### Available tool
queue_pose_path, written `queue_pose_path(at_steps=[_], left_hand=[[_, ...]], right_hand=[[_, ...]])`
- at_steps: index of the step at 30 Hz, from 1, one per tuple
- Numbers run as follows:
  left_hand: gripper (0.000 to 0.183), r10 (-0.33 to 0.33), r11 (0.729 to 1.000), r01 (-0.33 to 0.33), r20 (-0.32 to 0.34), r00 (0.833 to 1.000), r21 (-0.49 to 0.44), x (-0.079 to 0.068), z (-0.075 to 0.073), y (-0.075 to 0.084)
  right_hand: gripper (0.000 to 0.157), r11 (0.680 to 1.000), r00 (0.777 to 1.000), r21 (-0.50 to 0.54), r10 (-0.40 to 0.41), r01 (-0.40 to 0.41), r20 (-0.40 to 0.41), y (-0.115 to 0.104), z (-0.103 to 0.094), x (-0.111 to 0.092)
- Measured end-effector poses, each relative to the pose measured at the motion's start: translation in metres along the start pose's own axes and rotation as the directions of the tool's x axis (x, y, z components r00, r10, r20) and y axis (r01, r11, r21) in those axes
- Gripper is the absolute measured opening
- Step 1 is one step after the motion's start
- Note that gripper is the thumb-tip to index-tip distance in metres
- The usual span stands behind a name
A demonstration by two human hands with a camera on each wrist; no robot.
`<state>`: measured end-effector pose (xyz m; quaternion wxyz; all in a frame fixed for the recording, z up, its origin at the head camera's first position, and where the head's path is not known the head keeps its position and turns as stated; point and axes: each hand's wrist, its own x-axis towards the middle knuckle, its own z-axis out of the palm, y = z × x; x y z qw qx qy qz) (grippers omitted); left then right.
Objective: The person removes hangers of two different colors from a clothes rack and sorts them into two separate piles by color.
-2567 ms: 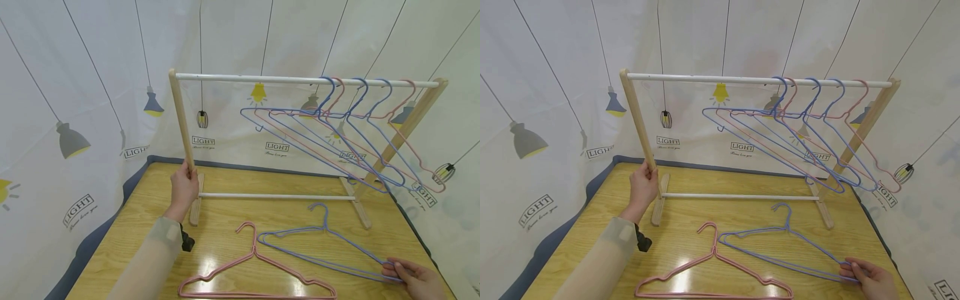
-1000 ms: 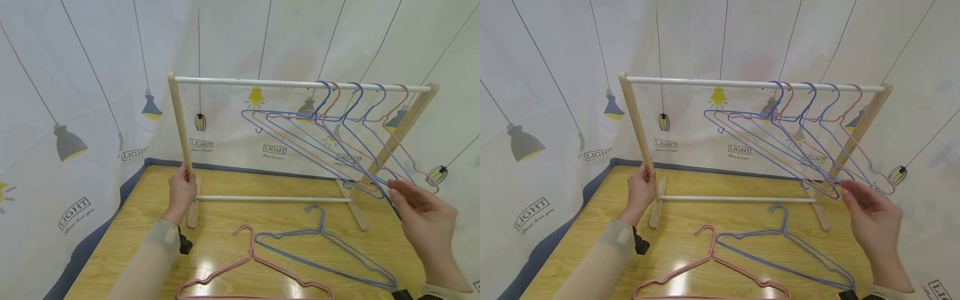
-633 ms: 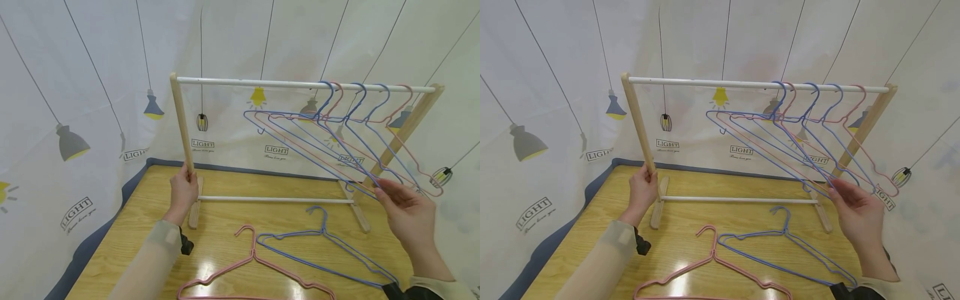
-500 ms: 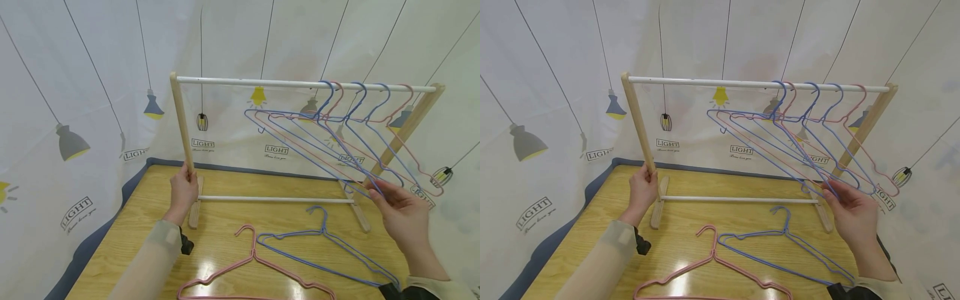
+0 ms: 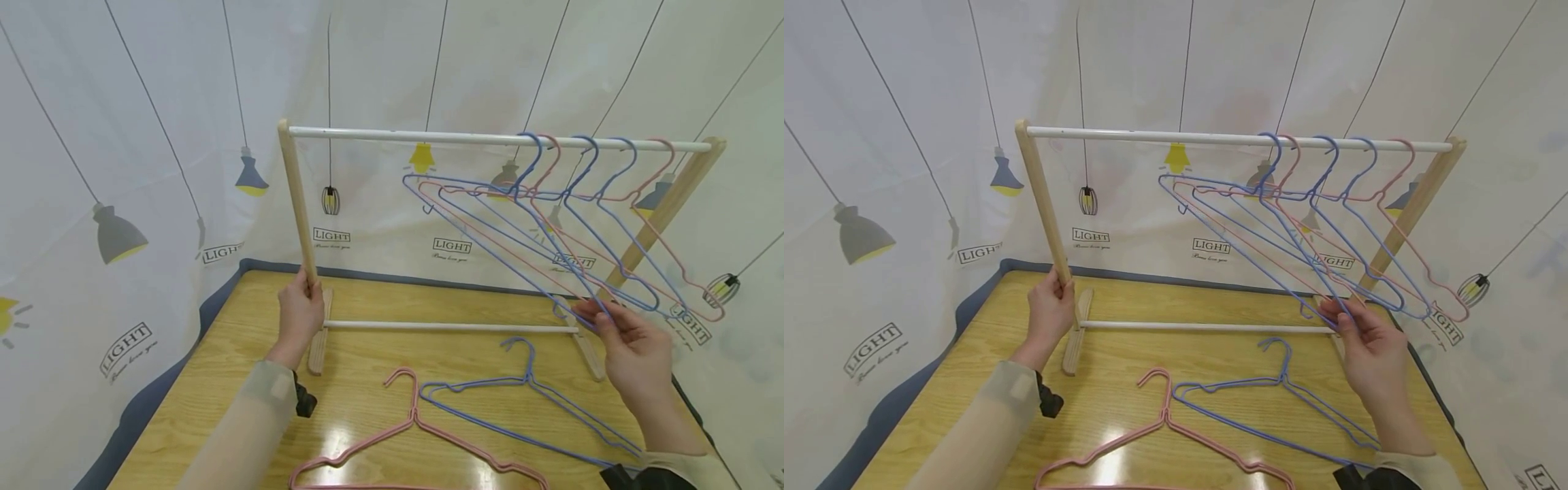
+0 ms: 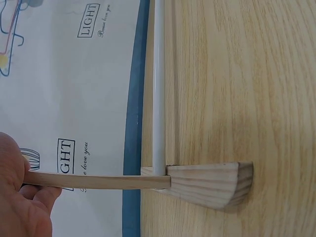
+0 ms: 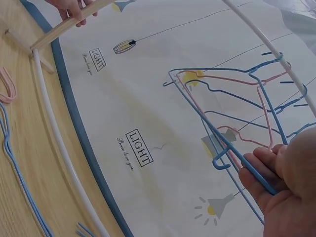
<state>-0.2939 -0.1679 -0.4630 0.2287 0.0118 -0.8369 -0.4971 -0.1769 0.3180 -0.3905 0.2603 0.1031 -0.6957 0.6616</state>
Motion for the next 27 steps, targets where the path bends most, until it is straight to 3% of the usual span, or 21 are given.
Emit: queue_pose_path(at_steps=[8, 14, 23, 27], left_hand=[[0.027, 0.012, 1.0, -0.012, -0.001, 1.0, 0.0, 0.001, 0.001, -0.001], [0.024, 0.022, 1.0, -0.022, -0.005, 1.0, 0.001, 0.001, 0.001, 0.0], [0.016, 0.023, 1.0, -0.023, -0.008, 1.0, 0.001, 0.0, 0.001, 0.0], [0.018, 0.023, 1.0, -0.023, -0.008, 1.0, 0.0, 0.001, 0.001, -0.001]], right_hand=[[0.027, 0.992, 0.99, 0.073, -0.096, 0.104, -0.105, -0.008, 0.007, 0.003], [0.027, 0.983, 0.984, 0.1, -0.145, 0.156, -0.106, -0.011, 0.008, 0.006], [0.026, 0.982, 0.98, 0.117, -0.13, 0.148, -0.152, -0.023, 0.012, 0.01], [0.027, 0.968, 0.973, 0.17, -0.158, 0.187, -0.171, -0.029, 0.013, 0.014]])
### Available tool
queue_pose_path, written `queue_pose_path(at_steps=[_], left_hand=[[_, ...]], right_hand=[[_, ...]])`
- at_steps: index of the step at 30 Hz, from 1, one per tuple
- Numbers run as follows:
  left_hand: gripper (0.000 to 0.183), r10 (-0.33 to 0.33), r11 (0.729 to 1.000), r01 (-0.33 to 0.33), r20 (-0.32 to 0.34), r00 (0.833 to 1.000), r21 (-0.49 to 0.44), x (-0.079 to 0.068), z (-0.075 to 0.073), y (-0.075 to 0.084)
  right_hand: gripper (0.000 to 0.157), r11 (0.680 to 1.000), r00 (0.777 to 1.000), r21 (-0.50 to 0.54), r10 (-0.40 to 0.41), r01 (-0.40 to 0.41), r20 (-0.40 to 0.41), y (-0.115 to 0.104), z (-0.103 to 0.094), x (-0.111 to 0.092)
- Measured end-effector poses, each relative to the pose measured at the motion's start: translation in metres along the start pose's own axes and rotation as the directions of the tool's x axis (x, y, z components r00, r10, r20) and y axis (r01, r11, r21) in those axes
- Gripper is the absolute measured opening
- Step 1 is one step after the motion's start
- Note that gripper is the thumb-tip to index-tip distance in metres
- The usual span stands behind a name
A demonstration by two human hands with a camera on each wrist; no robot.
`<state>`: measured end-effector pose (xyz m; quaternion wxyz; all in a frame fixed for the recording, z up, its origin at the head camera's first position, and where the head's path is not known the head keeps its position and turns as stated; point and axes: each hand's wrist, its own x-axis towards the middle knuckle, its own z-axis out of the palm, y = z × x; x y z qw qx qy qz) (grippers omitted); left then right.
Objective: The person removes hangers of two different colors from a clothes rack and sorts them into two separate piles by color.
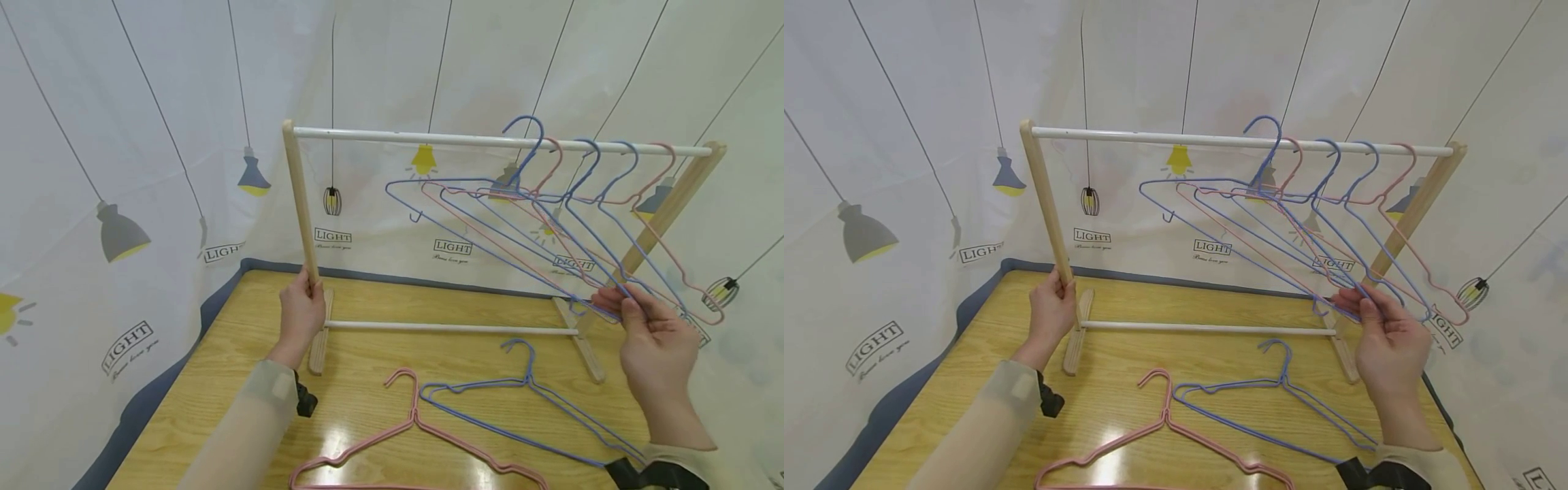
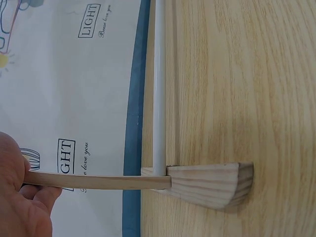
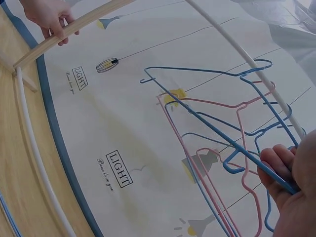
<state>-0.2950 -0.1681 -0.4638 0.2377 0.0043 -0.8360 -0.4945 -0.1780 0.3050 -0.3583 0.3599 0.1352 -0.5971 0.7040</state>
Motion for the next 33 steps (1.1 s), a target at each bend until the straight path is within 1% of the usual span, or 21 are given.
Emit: queue_pose_path(at_steps=[3, 5, 9, 16, 19, 24, 30, 33], left_hand=[[0.019, 0.006, 1.0, -0.006, 0.003, 1.0, 0.005, 0.0, 0.0, 0.0], [0.019, 0.009, 1.0, -0.009, 0.003, 1.0, 0.004, -0.001, -0.001, 0.001], [0.018, 0.008, 1.0, -0.008, 0.003, 1.0, 0.008, -0.001, -0.001, 0.003], [0.023, -0.003, 1.0, 0.003, 0.003, 1.0, 0.008, 0.0, 0.0, 0.002], [0.026, -0.007, 1.0, 0.007, 0.006, 1.0, 0.006, 0.0, 0.0, 0.002], [0.027, -0.023, 1.0, 0.023, 0.014, 1.0, 0.002, 0.0, -0.001, 0.003], [0.028, -0.022, 1.0, 0.023, 0.016, 1.0, -0.01, -0.001, -0.001, 0.003], [0.028, -0.018, 1.0, 0.018, 0.011, 1.0, -0.014, -0.001, -0.001, 0.002]], right_hand=[[0.026, 0.998, 0.999, 0.039, -0.052, 0.052, 0.004, -0.003, 0.0, 0.004], [0.026, 0.995, 0.997, 0.062, -0.073, 0.073, 0.002, -0.007, 0.0, 0.005], [0.025, 0.994, 0.997, 0.073, -0.08, 0.08, -0.004, -0.015, -0.001, 0.006], [0.025, 0.999, 0.999, -0.011, -0.041, 0.041, -0.025, -0.029, -0.002, 0.003], [0.026, 0.999, 0.999, -0.028, -0.028, 0.028, -0.015, -0.034, -0.003, -0.002], [0.027, 0.999, 1.0, -0.026, -0.022, 0.022, 0.013, -0.038, -0.004, -0.014], [0.026, 0.998, 0.999, -0.061, 0.032, -0.031, 0.017, -0.039, -0.009, -0.03], [0.026, 0.99, 0.996, -0.109, 0.092, -0.092, -0.007, -0.036, -0.014, -0.038]])
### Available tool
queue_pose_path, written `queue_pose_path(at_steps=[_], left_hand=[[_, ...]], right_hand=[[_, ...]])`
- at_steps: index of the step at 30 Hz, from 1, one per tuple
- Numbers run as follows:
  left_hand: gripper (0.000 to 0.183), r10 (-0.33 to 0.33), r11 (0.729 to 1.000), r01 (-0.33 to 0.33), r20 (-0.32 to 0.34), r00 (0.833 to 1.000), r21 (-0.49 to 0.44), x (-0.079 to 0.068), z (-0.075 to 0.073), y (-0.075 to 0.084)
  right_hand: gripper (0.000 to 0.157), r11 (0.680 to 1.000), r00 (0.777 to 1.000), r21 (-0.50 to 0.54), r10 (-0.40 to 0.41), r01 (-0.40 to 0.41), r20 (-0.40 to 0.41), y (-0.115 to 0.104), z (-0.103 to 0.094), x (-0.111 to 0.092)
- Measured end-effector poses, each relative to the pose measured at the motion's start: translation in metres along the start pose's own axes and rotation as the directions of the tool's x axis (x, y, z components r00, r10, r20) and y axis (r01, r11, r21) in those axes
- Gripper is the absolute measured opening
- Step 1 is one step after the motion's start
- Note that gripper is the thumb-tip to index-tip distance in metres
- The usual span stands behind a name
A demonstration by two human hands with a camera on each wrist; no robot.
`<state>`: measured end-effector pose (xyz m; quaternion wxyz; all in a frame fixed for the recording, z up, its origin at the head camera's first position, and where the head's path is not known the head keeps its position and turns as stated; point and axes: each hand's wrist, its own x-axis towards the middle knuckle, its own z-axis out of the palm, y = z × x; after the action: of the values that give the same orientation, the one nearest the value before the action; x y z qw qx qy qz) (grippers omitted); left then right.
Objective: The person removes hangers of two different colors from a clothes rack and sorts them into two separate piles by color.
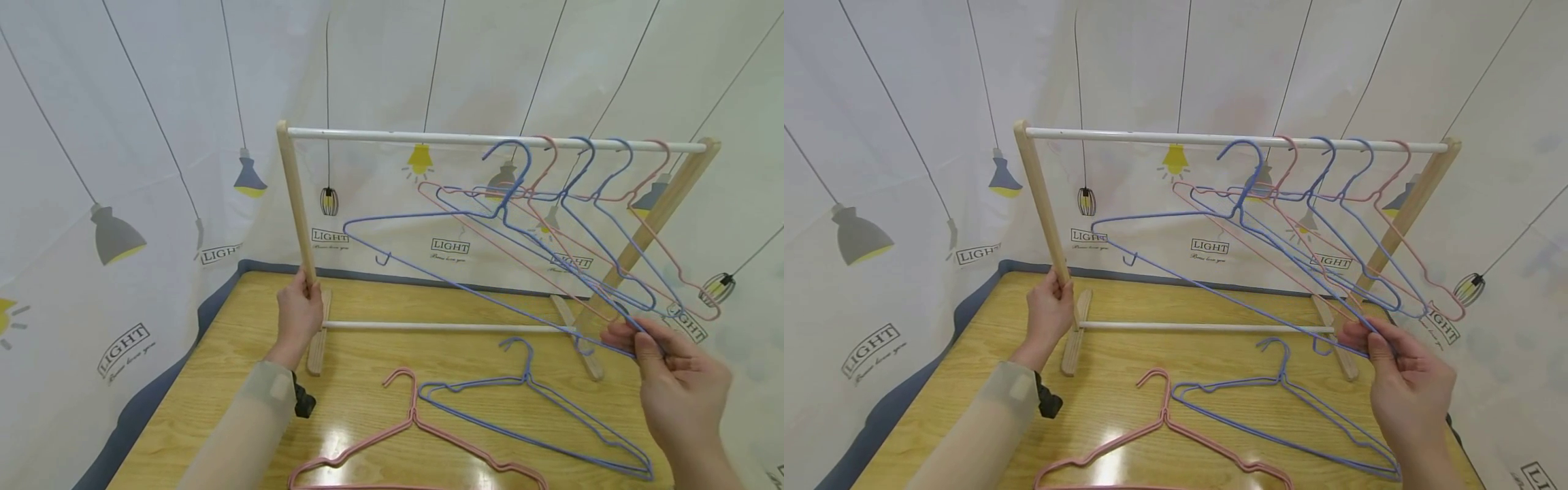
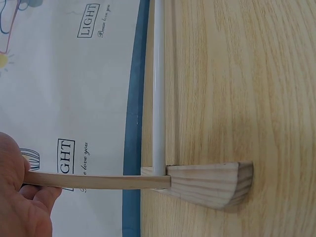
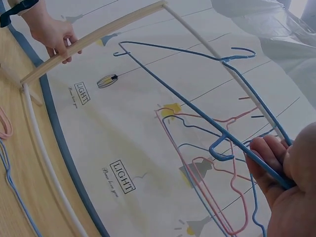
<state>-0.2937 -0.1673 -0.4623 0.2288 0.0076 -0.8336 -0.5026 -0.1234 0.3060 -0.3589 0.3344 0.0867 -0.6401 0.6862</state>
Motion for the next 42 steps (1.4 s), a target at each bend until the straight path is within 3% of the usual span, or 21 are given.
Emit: queue_pose_path(at_steps=[6, 15, 22, 32, 42], left_hand=[[0.025, 0.006, 1.0, -0.005, -0.005, 1.0, 0.012, 0.0, 0.001, -0.001], [0.027, -0.005, 1.0, 0.005, -0.01, 1.0, 0.005, -0.001, 0.001, 0.001], [0.031, -0.015, 1.0, 0.015, 0.003, 1.0, 0.005, -0.001, 0.0, 0.001], [0.024, 0.009, 1.0, -0.009, -0.004, 1.0, 0.026, 0.0, -0.002, 0.001], [0.029, 0.02, 1.0, -0.019, -0.019, 1.0, 0.014, 0.001, -0.002, 0.0]], right_hand=[[0.024, 0.98, 0.987, -0.121, 0.158, -0.159, -0.02, 0.011, -0.015, -0.014], [0.024, 0.97, 0.966, -0.076, 0.238, -0.231, 0.098, 0.032, -0.045, -0.027], [0.021, 0.939, 0.93, -0.027, 0.342, -0.342, 0.137, 0.051, -0.075, -0.038], [0.023, 0.878, 0.878, -0.164, 0.468, -0.449, 0.101, 0.076, -0.114, -0.056], [0.025, 0.83, 0.817, -0.049, 0.555, -0.555, 0.158, 0.095, -0.15, -0.071]])
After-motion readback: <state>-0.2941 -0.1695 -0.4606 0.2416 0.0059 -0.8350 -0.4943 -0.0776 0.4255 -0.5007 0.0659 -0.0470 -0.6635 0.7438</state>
